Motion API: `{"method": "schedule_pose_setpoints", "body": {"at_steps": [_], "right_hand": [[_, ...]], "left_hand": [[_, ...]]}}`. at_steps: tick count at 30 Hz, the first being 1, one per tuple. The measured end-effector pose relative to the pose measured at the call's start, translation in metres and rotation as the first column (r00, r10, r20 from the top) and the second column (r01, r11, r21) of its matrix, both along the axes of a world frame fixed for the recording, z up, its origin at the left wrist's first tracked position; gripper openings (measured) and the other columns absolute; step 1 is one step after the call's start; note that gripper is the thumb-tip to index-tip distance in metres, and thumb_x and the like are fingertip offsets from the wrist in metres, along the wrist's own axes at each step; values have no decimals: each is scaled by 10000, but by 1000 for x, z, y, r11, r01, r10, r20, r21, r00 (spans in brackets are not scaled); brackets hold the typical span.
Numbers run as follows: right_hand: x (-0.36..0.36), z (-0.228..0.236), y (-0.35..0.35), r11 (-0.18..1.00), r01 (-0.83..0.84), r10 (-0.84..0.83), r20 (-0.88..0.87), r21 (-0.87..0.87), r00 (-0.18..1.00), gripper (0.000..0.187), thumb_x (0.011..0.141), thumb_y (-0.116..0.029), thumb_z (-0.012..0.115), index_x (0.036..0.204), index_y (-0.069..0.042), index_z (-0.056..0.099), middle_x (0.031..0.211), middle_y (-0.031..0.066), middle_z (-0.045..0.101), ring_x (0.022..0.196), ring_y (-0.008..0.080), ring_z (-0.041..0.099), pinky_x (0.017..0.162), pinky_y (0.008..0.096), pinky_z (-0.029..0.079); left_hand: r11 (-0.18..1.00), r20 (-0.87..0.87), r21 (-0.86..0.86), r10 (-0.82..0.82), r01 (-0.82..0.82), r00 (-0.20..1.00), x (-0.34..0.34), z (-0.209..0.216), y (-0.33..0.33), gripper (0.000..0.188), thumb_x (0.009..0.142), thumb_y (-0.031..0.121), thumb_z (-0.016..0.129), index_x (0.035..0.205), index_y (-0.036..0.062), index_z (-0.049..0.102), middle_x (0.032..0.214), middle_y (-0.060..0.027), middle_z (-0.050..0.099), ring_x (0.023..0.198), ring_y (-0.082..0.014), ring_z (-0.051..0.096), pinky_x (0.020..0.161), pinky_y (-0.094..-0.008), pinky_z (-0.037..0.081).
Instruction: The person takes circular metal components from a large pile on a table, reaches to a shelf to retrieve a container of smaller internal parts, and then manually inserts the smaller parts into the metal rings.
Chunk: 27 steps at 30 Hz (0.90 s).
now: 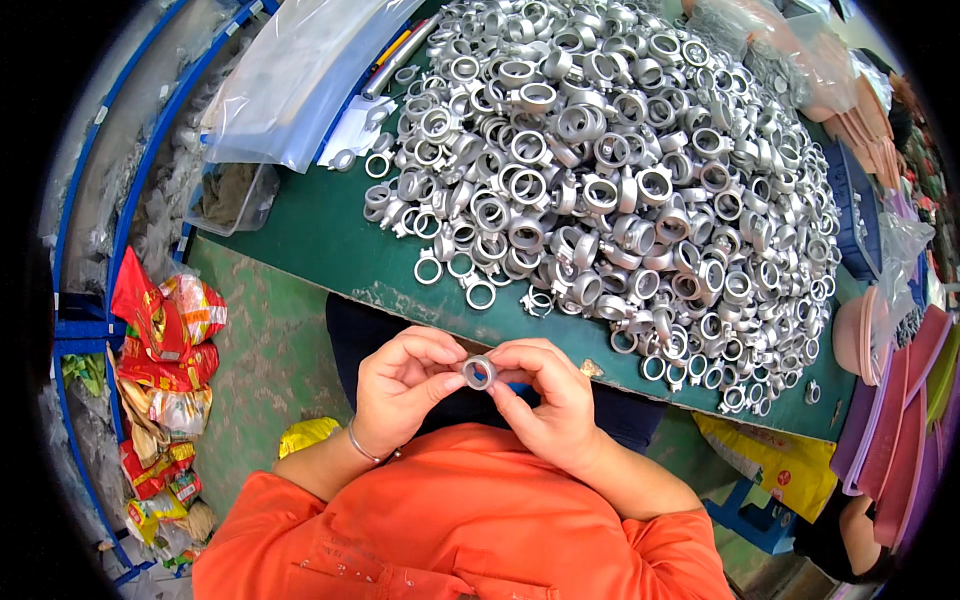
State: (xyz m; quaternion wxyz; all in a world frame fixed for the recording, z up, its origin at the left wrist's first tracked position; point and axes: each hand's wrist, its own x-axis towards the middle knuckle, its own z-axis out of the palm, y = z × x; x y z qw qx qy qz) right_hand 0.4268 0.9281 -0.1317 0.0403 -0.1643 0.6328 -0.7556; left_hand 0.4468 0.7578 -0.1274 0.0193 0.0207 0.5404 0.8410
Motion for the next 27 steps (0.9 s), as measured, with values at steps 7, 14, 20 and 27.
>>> {"method": "schedule_pose_setpoints", "body": {"at_steps": [7, 14, 20, 27], "right_hand": [[-21, 20, -8, 676, 245, 166, -468, 695, 868, 349, 751, 5, 590, 1091, -2, 510, 829, 118, 517, 653, 246, 584, 519, 313, 480], [-31, 18, -21, 508, 288, 154, -415, 812, 897, 230, 760, -43, 611, 981, -41, 547, 753, 121, 514, 578, 287, 551, 496, 362, 456], [-33, 24, -3, 793, 54, 119, -241, 607, 963, 99, 771, -1, 621, 853, -3, 566, 752, 117, 559, 575, 242, 579, 481, 303, 470], [-19, 22, 3, 931, -208, 203, 49, 299, 978, 81, 799, 27, 597, 877, 14, 577, 799, 82, 556, 619, 126, 594, 519, 222, 477]], "left_hand": [[979, 131, -204, 40, -12, 991, 15, -42, -12, 131, 755, -114, 587, 855, -31, 574, 906, -108, 582, 845, -158, 572, 769, -257, 482], [991, 554, -48, 128, -121, 823, -1, -72, -6, 157, 795, -69, 561, 949, -36, 557, 911, -99, 611, 841, -156, 598, 766, -255, 488], [977, 348, -49, -178, 208, 920, 2, -24, -10, 201, 836, -26, 547, 1035, -42, 523, 940, -111, 605, 895, -160, 593, 727, -258, 512], [996, 30, 15, -88, 88, 996, -8, -5, -2, 301, 820, -54, 557, 1115, -34, 498, 1086, -165, 551, 954, -195, 576, 813, -301, 497]]}}
